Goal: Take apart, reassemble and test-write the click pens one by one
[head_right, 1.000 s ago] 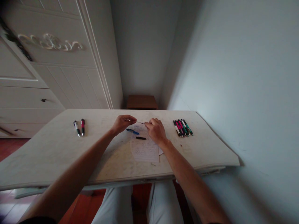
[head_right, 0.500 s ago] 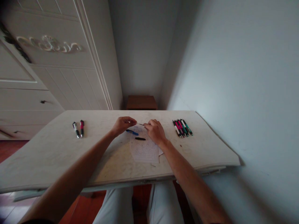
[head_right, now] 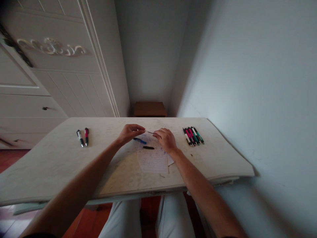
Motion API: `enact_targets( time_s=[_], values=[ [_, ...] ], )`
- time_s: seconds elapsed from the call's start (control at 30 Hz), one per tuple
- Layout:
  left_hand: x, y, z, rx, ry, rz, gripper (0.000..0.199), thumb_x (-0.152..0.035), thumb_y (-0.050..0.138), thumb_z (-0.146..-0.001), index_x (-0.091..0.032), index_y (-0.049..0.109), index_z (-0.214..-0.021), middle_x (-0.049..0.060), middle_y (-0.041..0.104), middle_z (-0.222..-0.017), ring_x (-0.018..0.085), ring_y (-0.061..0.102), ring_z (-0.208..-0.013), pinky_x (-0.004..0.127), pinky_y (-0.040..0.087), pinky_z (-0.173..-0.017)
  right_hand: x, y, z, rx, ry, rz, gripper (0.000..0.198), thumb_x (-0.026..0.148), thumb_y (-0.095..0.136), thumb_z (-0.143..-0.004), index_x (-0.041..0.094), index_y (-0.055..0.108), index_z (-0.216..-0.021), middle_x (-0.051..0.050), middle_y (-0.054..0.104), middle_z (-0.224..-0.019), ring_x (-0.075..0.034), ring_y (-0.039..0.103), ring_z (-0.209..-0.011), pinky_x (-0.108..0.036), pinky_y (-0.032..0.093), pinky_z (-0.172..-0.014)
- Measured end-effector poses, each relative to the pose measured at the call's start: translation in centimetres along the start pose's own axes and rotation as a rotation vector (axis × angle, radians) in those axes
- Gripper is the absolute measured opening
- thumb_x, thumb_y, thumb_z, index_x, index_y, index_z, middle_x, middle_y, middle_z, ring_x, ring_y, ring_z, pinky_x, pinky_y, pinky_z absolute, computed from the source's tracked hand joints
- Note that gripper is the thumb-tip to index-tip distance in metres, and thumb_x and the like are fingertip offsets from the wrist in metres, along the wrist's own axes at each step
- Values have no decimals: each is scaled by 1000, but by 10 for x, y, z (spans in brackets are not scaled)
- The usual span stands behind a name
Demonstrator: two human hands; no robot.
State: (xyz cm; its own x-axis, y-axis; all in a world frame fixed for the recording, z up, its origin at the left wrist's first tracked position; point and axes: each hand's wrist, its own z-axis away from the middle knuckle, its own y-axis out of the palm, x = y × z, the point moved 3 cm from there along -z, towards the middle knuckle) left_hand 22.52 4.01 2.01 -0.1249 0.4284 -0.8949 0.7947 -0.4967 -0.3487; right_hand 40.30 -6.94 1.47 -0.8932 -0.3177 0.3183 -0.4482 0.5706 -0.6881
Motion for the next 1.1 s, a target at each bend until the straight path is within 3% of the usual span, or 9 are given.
enact_targets(
  time_s=[0.23,0.5,0.67,0.8,0.93,1.1],
  values=[
    [2,4,0,49,-7,-23,33,-37,75,-70,-13,72,-92,7,73,-83,11,56,-59,23,45,-53,-5,0,-1,15,28,-27,16,29,60,-90,22,74,-85,-5,69,-79,-20,62,-78,-31,46,-73],
    [1,-6,-2,151,85,-153,53,-39,77,-68,-16,65,-115,9,72,-103,22,64,-95,32,50,-76,-9,-7,-1,-29,61,-64,19,32,57,-92,22,74,-87,-7,69,-83,-21,62,-82,-33,48,-77],
    [8,-17,-1,349,165,-315,44,-45,81,-62,-18,75,-96,8,72,-97,23,64,-93,34,48,-83,-14,-16,-1,-98,62,-86,22,35,57,-91,20,74,-87,-8,68,-83,-22,61,-83,-35,49,-78],
    [11,-17,-1,422,168,-294,28,-40,80,-64,-20,78,-83,6,70,-78,19,63,-77,30,47,-74,-18,-18,0,-97,82,-75,21,35,58,-91,21,74,-87,-7,67,-83,-22,61,-83,-35,48,-79],
    [8,-18,-3,318,128,-248,17,-37,77,-67,-21,77,-74,4,70,-74,17,61,-73,28,47,-71,-16,-18,0,-76,91,-73,19,34,59,-91,22,74,-87,-7,68,-83,-21,61,-83,-35,48,-78],
    [-3,-30,-5,61,46,-32,36,-49,66,-78,-15,73,-85,5,70,-80,15,60,-71,26,46,-66,-12,-25,-2,-151,106,-89,19,33,59,-90,22,74,-86,-7,69,-83,-22,62,-83,-36,49,-80]
  ],
)
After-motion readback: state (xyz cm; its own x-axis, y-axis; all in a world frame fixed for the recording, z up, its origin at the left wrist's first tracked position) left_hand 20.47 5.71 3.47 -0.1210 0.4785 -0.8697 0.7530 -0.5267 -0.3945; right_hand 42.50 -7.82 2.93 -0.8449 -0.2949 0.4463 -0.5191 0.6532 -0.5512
